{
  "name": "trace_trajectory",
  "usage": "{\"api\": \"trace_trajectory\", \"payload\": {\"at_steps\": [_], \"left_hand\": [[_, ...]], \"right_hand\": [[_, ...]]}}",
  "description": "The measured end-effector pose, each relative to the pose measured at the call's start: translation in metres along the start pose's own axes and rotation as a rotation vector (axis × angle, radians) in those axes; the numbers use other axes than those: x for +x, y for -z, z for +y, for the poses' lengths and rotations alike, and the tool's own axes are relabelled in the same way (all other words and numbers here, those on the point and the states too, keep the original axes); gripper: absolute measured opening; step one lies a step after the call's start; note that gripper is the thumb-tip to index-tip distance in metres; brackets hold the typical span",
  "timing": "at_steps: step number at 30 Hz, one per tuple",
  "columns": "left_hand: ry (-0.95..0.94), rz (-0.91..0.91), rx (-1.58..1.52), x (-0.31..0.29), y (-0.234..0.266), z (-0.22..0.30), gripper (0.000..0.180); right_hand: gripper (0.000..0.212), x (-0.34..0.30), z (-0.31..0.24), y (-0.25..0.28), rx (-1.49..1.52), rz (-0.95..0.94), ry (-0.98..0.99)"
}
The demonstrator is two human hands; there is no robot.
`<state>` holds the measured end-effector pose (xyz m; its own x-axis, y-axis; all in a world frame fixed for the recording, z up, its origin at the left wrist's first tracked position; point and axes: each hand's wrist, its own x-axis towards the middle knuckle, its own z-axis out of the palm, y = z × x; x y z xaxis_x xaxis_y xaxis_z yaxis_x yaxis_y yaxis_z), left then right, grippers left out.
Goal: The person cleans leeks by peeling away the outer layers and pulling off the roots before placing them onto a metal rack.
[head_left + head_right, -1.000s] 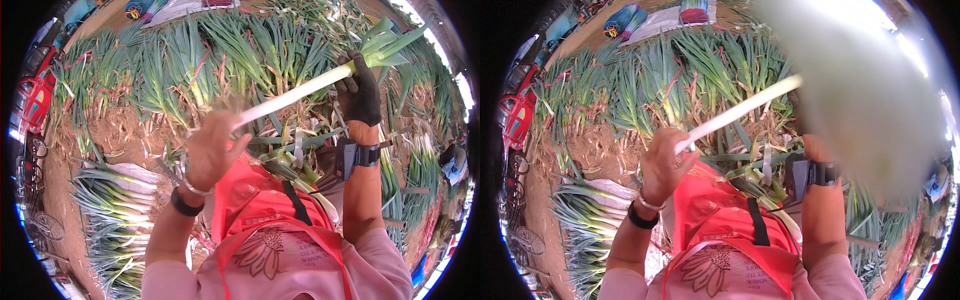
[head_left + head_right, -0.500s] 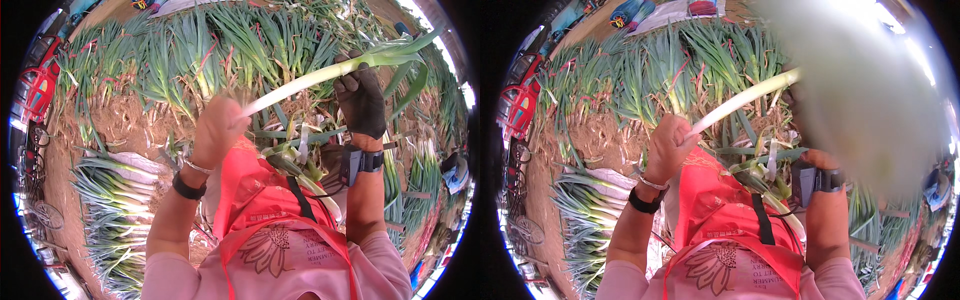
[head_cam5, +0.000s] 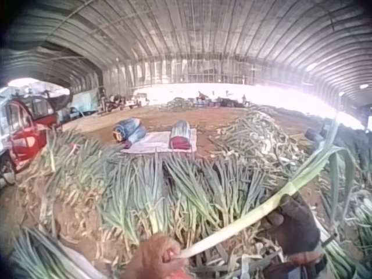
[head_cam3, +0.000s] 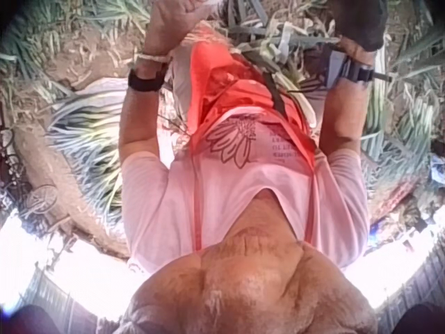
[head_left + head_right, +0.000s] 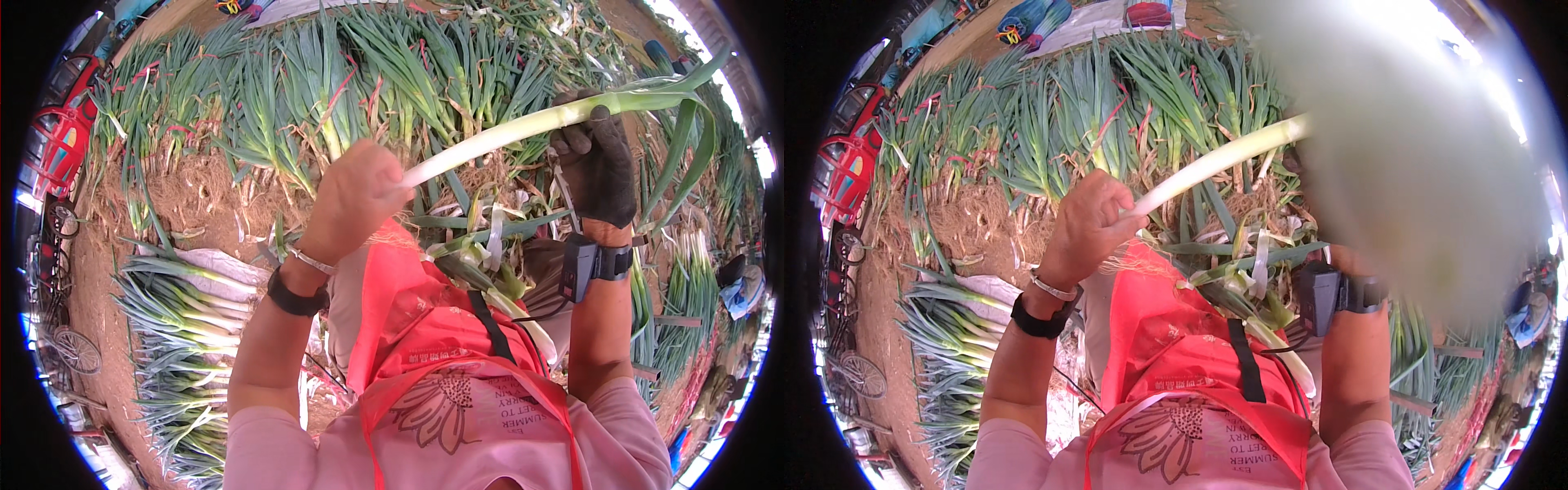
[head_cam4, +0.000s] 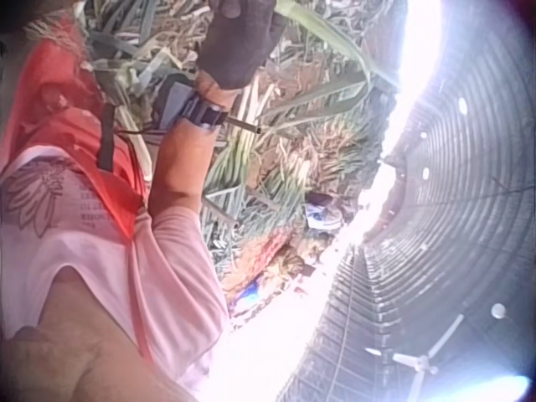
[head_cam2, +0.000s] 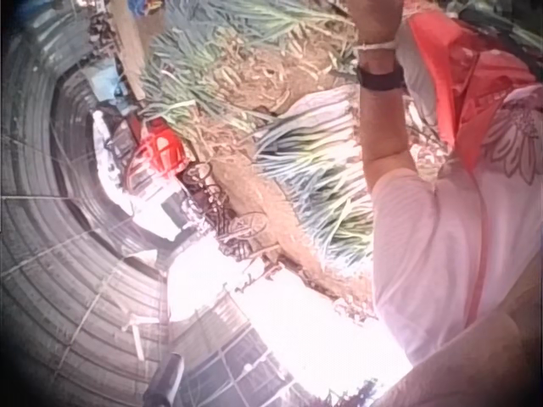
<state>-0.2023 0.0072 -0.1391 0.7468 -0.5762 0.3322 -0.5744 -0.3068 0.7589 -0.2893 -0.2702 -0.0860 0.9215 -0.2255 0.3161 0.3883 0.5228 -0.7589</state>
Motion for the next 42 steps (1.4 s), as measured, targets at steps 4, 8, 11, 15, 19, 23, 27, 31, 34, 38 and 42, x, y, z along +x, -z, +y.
{"api": "trace_trajectory", "payload": {"at_steps": [4,8,11,15,19,23,27,31,34,38,42], "left_hand": [[-0.172,0.093,0.002,0.013,0.000,0.014,0.021],[-0.185,0.046,0.032,0.017,-0.004,0.018,0.023],[-0.137,-0.002,0.002,0.019,0.000,0.022,0.023],[-0.117,-0.092,-0.043,0.023,0.007,0.023,0.024],[-0.200,-0.125,0.102,0.020,0.007,0.023,0.018],[-0.336,-0.014,0.330,0.005,0.002,0.022,0.012],[-0.320,0.087,-0.005,-0.019,-0.003,-0.010,0.010],[0.397,0.441,-1.004,-0.051,0.007,-0.045,0.008],[0.559,0.487,-0.959,-0.097,0.031,-0.100,0.010],[0.460,0.290,-0.010,-0.101,0.038,-0.106,0.012],[0.074,0.336,0.145,-0.049,0.012,-0.025,0.014]], "right_hand": [[0.031,0.000,-0.001,0.001,-0.025,-0.011,-0.026],[0.030,0.000,-0.002,-0.005,-0.058,-0.032,-0.007],[0.030,0.000,-0.002,-0.008,-0.071,-0.033,-0.005],[0.029,-0.001,-0.003,-0.013,-0.064,-0.019,-0.015],[0.024,-0.002,-0.003,-0.004,-0.715,0.159,0.013],[0.014,0.007,0.009,-0.011,-0.321,0.369,0.070],[0.011,0.018,0.013,0.039,-0.498,0.424,0.069],[0.011,0.022,0.006,0.029,0.038,0.364,0.017],[0.011,0.019,-0.003,0.054,0.172,0.331,0.041],[0.010,0.017,-0.011,0.083,0.204,0.200,0.020],[0.010,0.011,-0.005,0.060,0.172,0.218,0.015]]}}
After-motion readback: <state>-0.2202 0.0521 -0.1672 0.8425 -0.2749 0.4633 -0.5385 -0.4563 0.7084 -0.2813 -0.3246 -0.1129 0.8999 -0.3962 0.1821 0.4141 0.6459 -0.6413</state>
